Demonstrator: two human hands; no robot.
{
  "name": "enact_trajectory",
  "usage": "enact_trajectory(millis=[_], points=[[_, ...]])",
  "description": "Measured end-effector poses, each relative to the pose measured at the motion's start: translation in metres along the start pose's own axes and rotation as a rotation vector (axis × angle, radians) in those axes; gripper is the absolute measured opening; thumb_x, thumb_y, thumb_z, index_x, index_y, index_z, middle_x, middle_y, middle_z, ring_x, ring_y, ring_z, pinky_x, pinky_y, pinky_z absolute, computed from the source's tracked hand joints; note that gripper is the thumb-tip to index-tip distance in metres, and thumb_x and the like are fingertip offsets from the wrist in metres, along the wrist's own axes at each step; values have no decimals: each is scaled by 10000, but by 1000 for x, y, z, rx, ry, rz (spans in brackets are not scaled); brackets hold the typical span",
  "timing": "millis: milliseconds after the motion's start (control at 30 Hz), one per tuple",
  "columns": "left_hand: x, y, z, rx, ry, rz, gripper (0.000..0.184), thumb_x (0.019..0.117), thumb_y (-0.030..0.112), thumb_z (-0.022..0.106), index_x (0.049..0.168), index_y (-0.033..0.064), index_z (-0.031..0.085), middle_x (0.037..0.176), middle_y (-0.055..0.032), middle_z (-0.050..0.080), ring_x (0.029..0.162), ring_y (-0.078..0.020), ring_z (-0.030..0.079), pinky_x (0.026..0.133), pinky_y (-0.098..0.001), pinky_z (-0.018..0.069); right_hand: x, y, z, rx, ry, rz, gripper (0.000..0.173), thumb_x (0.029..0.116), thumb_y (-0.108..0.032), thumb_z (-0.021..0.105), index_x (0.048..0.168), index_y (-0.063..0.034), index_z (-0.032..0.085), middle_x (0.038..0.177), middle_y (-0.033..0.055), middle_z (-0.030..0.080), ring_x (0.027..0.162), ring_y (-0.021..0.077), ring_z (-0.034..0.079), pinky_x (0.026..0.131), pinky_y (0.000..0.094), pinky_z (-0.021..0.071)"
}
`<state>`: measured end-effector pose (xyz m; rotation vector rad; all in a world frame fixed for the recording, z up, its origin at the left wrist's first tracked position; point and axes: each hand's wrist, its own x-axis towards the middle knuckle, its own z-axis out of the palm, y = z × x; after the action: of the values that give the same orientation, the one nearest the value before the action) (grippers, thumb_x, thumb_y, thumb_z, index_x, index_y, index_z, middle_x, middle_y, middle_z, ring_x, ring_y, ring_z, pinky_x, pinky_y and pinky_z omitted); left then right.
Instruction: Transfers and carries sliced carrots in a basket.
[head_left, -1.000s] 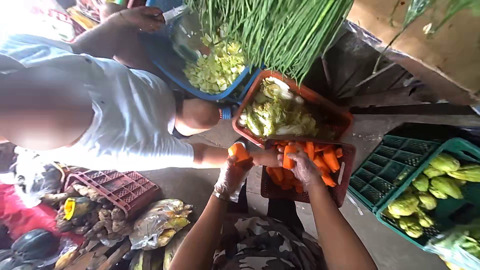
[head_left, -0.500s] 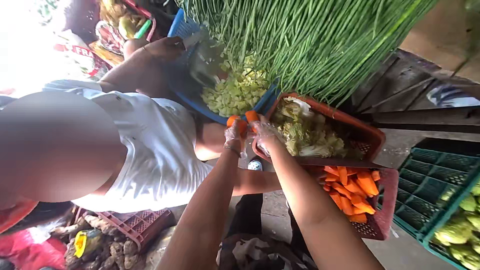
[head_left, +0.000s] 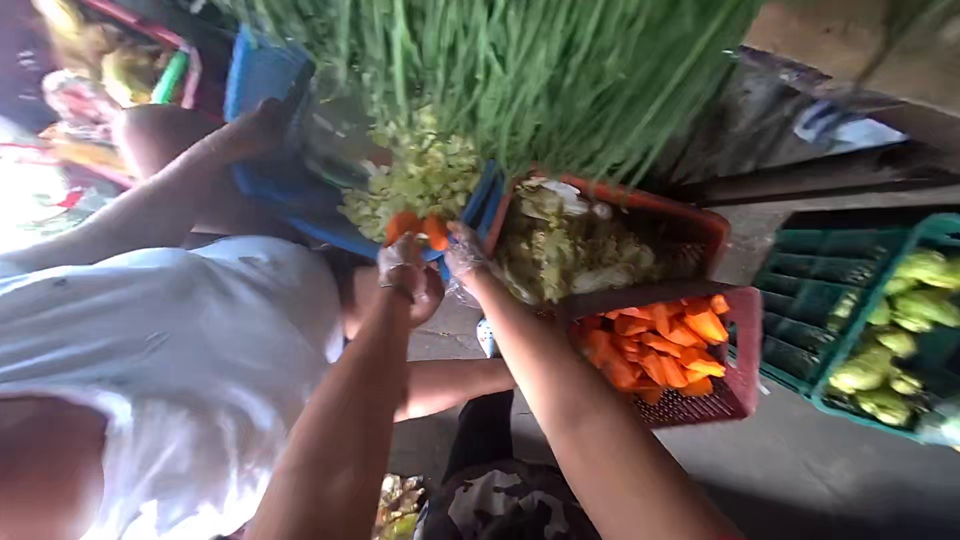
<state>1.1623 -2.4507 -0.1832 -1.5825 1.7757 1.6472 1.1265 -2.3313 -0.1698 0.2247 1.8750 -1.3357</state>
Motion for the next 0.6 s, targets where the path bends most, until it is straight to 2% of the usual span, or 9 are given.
enact_trajectory(millis=[67, 133, 200, 267, 367, 433, 467, 533, 600], points=[[-20, 9, 0, 18, 2, 25, 396, 1066, 300, 509, 1356, 32, 542, 1187, -133, 630, 983, -184, 623, 871, -386, 541, -20, -2, -21, -11, 10, -73, 443, 959, -30, 643, 1390, 40, 568, 1352, 275, 607, 1287, 367, 577, 1110, 491, 454], [-45, 20, 6, -49, 19, 76, 474, 1045, 222, 529, 1478, 70, 409, 1291, -140, 568, 1074, -215, 603, 903, -414, 528, -55, -14, -59, -47, -34, -101, 369, 1009, -34, 574, 1372, 26, 596, 1331, 245, 637, 1253, 331, 613, 1086, 466, 474], [-79, 21, 8, -66, -6, 241, 620, 1009, 162, 548, 1564, 86, 282, 1431, -146, 496, 1178, -220, 591, 958, -406, 531, -103, -18, -106, -3, -56, -117, 350, 1057, -46, 501, 1392, 22, 574, 1355, 217, 634, 1207, 291, 644, 1035, 430, 511], [-115, 8, 9, -34, -36, 453, 669, 967, 196, 599, 1550, 58, 301, 1411, -138, 513, 1163, -198, 615, 941, -388, 562, -139, 11, -152, 52, 76, -155, 336, 1056, -50, 498, 1371, 39, 574, 1306, 226, 646, 1118, 276, 673, 968, 418, 549], [-189, -19, 22, 8, -189, 669, 640, 963, 174, 604, 1492, -55, 327, 1322, -110, 571, 1104, -121, 637, 937, -325, 569, -172, 100, -240, 21, 365, -53, 367, 1061, -122, 505, 1399, 15, 544, 1331, 208, 631, 1154, 254, 661, 1007, 419, 547], [-233, -47, 42, 41, -300, 658, 544, 962, 90, 594, 1412, -134, 386, 1248, -121, 617, 1054, -95, 658, 920, -294, 575, -185, 168, -299, -57, 563, 123, 376, 1059, -125, 490, 1389, 45, 545, 1326, 250, 619, 1171, 306, 651, 1014, 459, 538], [-250, -64, 54, 95, -340, 612, 491, 964, 69, 584, 1366, -164, 422, 1205, -151, 637, 1019, -103, 671, 899, -285, 579, -197, 198, -322, -140, 611, 239, 375, 1072, -136, 472, 1388, 49, 551, 1356, 273, 601, 1236, 357, 613, 1064, 507, 490], [-273, -99, 76, 236, -442, 480, 459, 972, 66, 569, 1353, -171, 467, 1208, -227, 642, 1020, -165, 680, 909, -314, 572, -225, 252, -344, -278, 599, 429, 360, 1083, -158, 467, 1366, 39, 571, 1366, 308, 583, 1285, 457, 559, 1082, 629, 431], [-284, -132, 94, 366, -540, 316, 441, 983, 72, 576, 1373, -121, 502, 1244, -255, 636, 1057, -236, 679, 930, -371, 566, -244, 294, -343, -392, 499, 527, 355, 1023, -77, 548, 1366, 5, 590, 1362, 304, 588, 1286, 482, 550, 1062, 671, 428]])
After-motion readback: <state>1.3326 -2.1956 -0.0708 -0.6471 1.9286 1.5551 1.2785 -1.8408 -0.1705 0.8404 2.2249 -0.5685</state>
